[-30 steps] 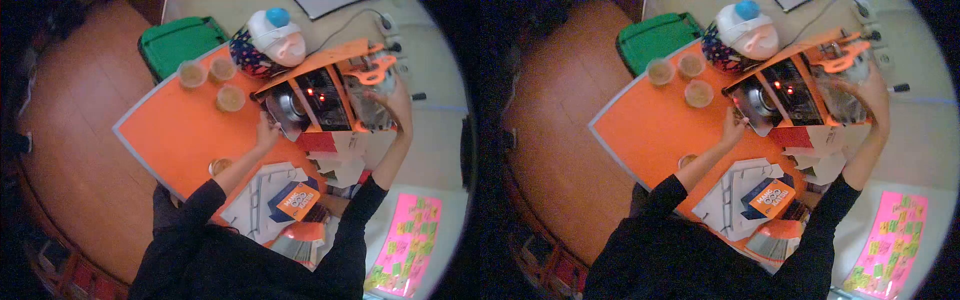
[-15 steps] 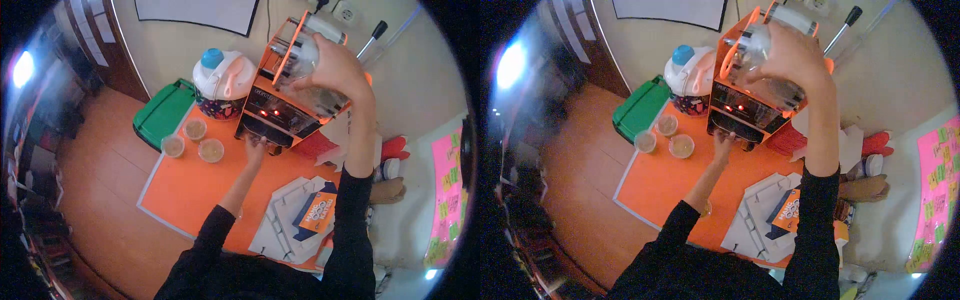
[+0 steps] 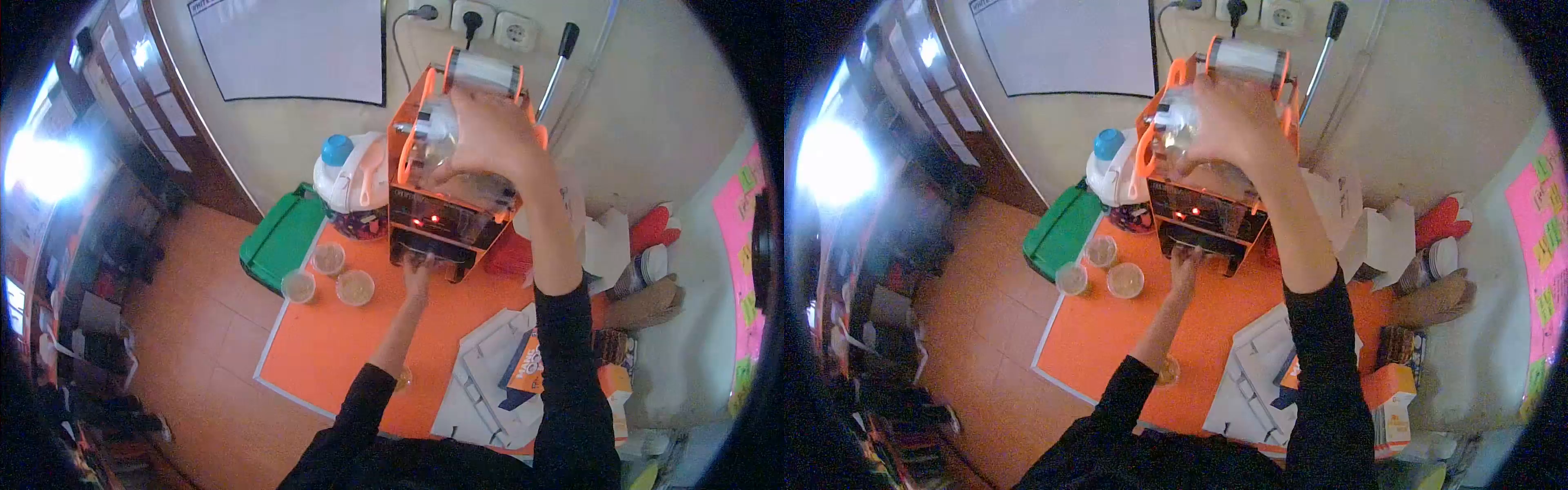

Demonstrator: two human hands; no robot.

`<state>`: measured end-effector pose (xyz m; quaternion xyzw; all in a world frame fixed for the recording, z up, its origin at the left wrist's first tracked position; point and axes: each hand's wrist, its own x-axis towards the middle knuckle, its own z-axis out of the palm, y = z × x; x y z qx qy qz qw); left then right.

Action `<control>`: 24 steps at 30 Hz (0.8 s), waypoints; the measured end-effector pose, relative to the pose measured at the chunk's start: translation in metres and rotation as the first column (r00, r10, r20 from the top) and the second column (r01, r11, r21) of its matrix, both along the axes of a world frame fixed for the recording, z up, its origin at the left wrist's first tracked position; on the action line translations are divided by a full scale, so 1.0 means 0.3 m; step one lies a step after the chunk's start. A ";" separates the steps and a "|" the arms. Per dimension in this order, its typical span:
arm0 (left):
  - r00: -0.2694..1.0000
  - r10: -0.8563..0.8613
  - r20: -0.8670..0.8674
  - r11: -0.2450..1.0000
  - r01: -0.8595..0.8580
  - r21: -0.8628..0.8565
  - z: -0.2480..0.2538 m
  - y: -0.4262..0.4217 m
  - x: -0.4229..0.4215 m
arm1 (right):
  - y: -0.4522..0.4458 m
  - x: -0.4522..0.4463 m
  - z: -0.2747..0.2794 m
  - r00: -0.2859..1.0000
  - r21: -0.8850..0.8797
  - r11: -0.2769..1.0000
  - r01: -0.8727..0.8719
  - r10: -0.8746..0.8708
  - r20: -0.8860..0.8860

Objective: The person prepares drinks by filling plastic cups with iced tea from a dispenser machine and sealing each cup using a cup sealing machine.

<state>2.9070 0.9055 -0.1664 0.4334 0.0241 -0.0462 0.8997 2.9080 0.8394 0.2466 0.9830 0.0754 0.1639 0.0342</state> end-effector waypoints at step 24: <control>0.233 -0.399 0.887 0.228 -0.911 0.343 1.110 -0.007 -0.025 | -0.500 0.189 0.249 0.834 0.844 -0.031 -0.535 -0.180 0.522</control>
